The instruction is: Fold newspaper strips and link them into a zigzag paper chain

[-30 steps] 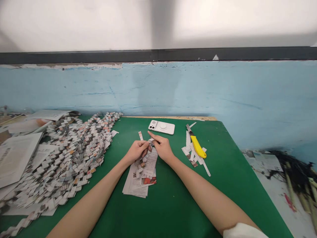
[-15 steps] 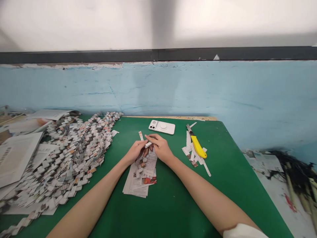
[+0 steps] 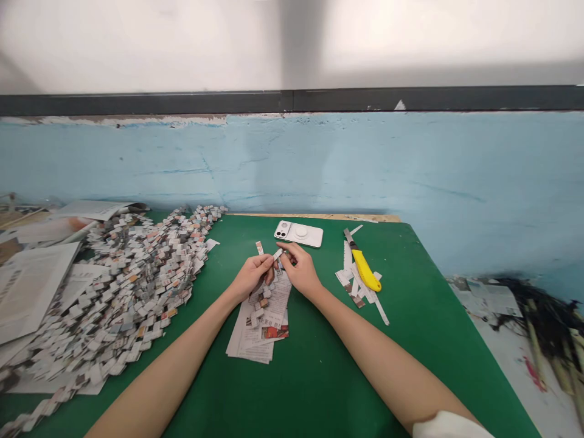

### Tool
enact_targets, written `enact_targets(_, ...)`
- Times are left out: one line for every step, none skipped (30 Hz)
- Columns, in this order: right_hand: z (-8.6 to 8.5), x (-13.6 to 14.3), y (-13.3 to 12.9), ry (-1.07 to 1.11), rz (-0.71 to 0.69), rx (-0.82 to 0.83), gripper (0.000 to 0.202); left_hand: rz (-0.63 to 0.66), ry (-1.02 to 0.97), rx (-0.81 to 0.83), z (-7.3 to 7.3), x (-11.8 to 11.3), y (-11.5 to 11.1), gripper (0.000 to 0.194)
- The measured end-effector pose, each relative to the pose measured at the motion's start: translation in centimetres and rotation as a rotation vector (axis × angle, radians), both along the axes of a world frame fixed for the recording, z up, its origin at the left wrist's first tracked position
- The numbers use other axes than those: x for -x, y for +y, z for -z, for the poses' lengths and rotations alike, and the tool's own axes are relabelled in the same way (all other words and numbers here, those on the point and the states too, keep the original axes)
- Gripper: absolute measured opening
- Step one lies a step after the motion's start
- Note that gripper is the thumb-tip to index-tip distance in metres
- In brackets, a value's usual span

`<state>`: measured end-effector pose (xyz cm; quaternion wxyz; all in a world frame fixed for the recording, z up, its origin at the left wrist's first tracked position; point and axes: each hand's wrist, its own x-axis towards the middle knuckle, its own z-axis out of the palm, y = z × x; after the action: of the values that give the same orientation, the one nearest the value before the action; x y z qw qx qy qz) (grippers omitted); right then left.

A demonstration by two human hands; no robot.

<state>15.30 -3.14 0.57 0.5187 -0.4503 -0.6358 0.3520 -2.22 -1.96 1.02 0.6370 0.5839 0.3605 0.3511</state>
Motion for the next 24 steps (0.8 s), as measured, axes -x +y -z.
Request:
enact_targets(-0.2,0.0,0.0,0.04,-0.029,0.03,0.032,-0.015,-0.005,0.003,0.0,0.0,0.0,0.043)
enact_targets(-0.3,-0.1,-0.1,0.076,-0.056,0.057,0.032,-0.022,-0.005,0.005,-0.1,0.0,0.0,0.043)
enact_targets(-0.4,-0.1,-0.1,0.105,-0.076,0.085,0.033,-0.02,0.003,0.004,-0.2,0.0,0.0,0.043)
enact_targets(-0.5,-0.1,-0.1,0.125,-0.087,0.112,0.034,-0.012,0.015,-0.001,-0.3,0.0,0.0,0.044)
enact_targets(-0.6,-0.1,-0.1,0.134,-0.086,0.136,0.036,-0.002,0.031,-0.008,-0.4,-0.1,-0.1,0.044)
enact_targets(-0.7,-0.1,-0.1,0.134,-0.076,0.154,0.037,0.007,0.047,-0.018,-0.4,-0.1,-0.1,0.044)
enact_targets(-0.6,0.0,-0.1,0.13,-0.059,0.168,0.039,0.012,0.063,-0.027,-0.5,-0.1,-0.2,0.043)
enact_targets(-0.6,0.0,0.0,0.128,-0.044,0.182,0.04,0.012,0.078,-0.035,-0.6,-0.1,-0.2,0.043)
enact_targets(-0.5,0.0,0.1,0.129,-0.033,0.196,0.041,0.009,0.091,-0.043,-0.6,-0.1,-0.3,0.042)
enact_targets(-0.3,0.1,0.2,0.135,-0.023,0.209,0.042,0.005,0.102,-0.049,-0.6,-0.1,-0.3,0.042)
enact_targets(-0.2,0.0,0.2,0.141,-0.016,0.219,0.042,0.002,0.113,-0.055,-0.6,-0.1,-0.3,0.042)
enact_targets(-0.1,0.0,0.3,0.144,-0.012,0.227,0.043,0.002,0.122,-0.061,-0.6,-0.1,-0.3,0.042)
enact_targets(0.0,0.0,0.4,0.144,-0.007,0.229,0.044,0.003,0.129,-0.065,-0.6,-0.1,-0.3,0.043)
enact_targets(0.1,-0.1,0.4,0.141,-0.001,0.226,0.045,0.006,0.134,-0.069,-0.6,-0.1,-0.3,0.043)
enact_targets(0.1,-0.1,0.5,0.14,0.006,0.221,0.046,0.009,0.135,-0.071,-0.6,-0.1,-0.3,0.043)
enact_targets(0.0,-0.1,0.5,0.146,0.01,0.216,0.047,0.01,0.133,-0.071,-0.6,-0.1,-0.3,0.043)
enact_targets(0.0,-0.1,0.5,0.158,0.009,0.214,0.047,0.007,0.13,-0.069,-0.5,-0.1,-0.3,0.044)
enact_targets(-0.1,-0.1,0.5,0.173,0.006,0.216,0.048,0.0,0.123,-0.065,-0.5,-0.2,-0.2,0.044)
enact_targets(-0.3,-0.1,0.5,0.187,0.001,0.22,0.048,-0.011,0.114,-0.06,-0.5,-0.2,-0.2,0.044)
enact_targets(-0.5,-0.1,0.4,0.2,0.0,0.225,0.048,-0.027,0.105,-0.051,-0.4,-0.2,-0.2,0.044)
enact_targets(-0.6,-0.1,0.4,0.21,0.0,0.228,0.048,-0.047,0.096,-0.041,-0.4,-0.3,-0.2,0.043)
enact_targets(-0.8,-0.1,0.4,0.216,0.001,0.227,0.048,-0.069,0.087,-0.031,-0.3,-0.3,-0.1,0.043)
enact_targets(-1.0,-0.1,0.3,0.219,0.004,0.224,0.049,-0.089,0.078,-0.022,-0.3,-0.3,-0.1,0.043)
enact_targets(-1.1,-0.1,0.3,0.219,0.006,0.218,0.049,-0.106,0.072,-0.016,-0.3,-0.3,0.0,0.043)
